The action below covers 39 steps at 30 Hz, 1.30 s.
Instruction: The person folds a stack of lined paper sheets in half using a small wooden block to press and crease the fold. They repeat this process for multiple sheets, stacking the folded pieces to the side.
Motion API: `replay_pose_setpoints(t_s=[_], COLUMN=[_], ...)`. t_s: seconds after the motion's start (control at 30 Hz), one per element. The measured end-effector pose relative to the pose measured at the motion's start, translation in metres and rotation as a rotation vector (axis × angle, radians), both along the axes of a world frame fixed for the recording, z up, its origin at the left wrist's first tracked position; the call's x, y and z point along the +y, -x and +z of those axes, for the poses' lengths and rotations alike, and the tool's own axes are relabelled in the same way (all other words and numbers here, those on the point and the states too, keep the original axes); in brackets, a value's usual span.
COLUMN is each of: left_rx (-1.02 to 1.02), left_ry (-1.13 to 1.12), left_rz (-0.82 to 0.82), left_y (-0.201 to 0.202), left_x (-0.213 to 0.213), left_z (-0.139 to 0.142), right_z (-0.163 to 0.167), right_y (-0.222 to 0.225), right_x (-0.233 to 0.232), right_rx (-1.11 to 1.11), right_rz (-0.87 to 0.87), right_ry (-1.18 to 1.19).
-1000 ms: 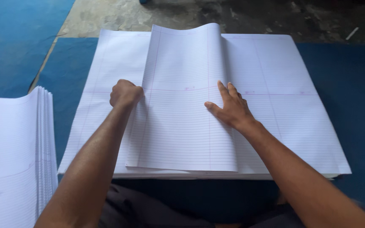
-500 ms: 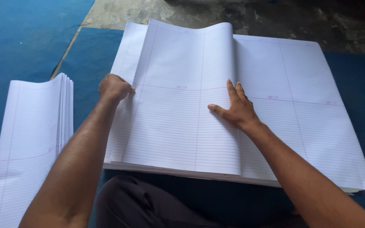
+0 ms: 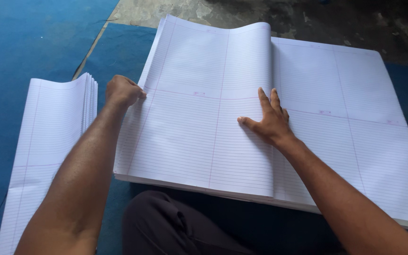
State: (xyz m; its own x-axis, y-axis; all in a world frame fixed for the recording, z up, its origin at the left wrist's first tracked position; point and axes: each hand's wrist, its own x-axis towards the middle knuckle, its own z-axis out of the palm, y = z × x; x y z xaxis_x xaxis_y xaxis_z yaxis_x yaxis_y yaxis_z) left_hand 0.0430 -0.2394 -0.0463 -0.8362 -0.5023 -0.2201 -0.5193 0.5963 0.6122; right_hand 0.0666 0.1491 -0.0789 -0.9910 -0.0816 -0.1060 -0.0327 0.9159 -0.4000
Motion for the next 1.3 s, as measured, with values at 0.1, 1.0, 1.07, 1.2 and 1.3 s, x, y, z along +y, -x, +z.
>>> replay_pose_setpoints(t_s=[0.1,1.0,1.07,1.2,1.3], left_rx=[-0.003,0.023,0.034,0.021,0.037], left_ry=[-0.041,0.035,0.023,0.033,0.005], left_rz=[0.032,0.098,0.087,0.102,0.101], left_y=[-0.002,-0.002,-0.001,0.0,-0.002], left_x=[-0.009,-0.018,-0.019,-0.019,-0.018], left_z=[0.002,0.003,0.004,0.008,0.009], right_z=[-0.002,0.029,0.03,0.022,0.012], right_y=[0.0,-0.008,-0.011,-0.007,0.0], right_x=[-0.008,-0.027,-0.027,-0.025,-0.026], right_rx=[0.018,0.003,-0.013,-0.021,0.006], right_rz=[0.012,-0.206,-0.163,-0.122,-0.1], right_ry=[0.007,0.494,0.499,0.381,0.255])
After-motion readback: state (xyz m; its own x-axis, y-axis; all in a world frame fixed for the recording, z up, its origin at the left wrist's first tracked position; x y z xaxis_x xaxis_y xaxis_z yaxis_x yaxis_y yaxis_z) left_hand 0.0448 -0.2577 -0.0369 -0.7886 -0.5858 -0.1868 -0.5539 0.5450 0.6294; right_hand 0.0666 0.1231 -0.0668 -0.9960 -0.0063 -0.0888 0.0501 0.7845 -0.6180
